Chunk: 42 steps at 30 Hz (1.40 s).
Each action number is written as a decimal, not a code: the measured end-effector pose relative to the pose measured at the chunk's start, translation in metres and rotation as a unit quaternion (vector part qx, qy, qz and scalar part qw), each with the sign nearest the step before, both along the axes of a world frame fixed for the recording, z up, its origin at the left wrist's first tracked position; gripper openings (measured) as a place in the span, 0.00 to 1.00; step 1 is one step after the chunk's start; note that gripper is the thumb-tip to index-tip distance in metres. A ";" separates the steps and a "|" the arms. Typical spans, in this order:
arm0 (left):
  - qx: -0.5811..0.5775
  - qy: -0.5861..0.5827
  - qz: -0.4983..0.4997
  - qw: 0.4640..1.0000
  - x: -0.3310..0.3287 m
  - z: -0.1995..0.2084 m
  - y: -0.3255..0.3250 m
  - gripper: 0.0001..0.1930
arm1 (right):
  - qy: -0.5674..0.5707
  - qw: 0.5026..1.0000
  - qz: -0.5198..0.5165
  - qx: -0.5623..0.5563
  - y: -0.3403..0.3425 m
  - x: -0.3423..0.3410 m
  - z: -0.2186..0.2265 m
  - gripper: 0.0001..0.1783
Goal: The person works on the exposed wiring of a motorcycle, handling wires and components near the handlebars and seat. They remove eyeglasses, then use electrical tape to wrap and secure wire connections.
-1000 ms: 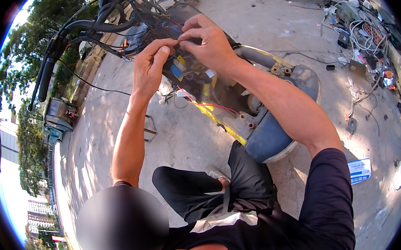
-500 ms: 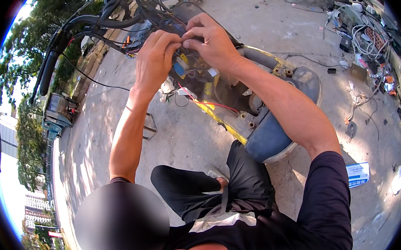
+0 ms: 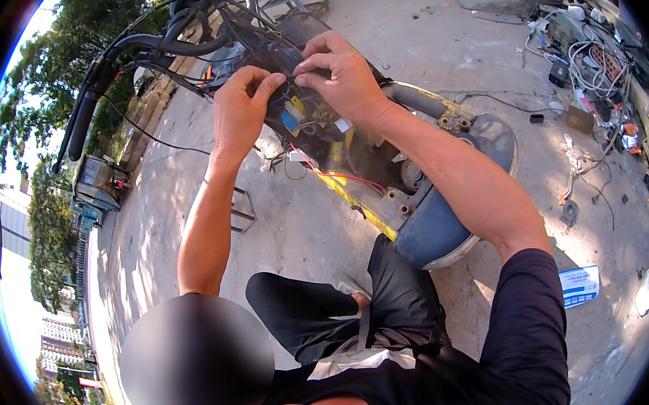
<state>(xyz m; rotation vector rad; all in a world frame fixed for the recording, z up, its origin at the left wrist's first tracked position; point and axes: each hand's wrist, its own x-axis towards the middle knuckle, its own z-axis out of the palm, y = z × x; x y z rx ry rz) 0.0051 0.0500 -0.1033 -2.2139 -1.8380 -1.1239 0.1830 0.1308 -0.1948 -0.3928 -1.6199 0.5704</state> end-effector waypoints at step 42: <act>0.241 0.382 -0.200 0.870 0.000 0.005 0.018 0.14 | -0.032 0.999 0.023 0.016 0.002 0.008 0.006 0.10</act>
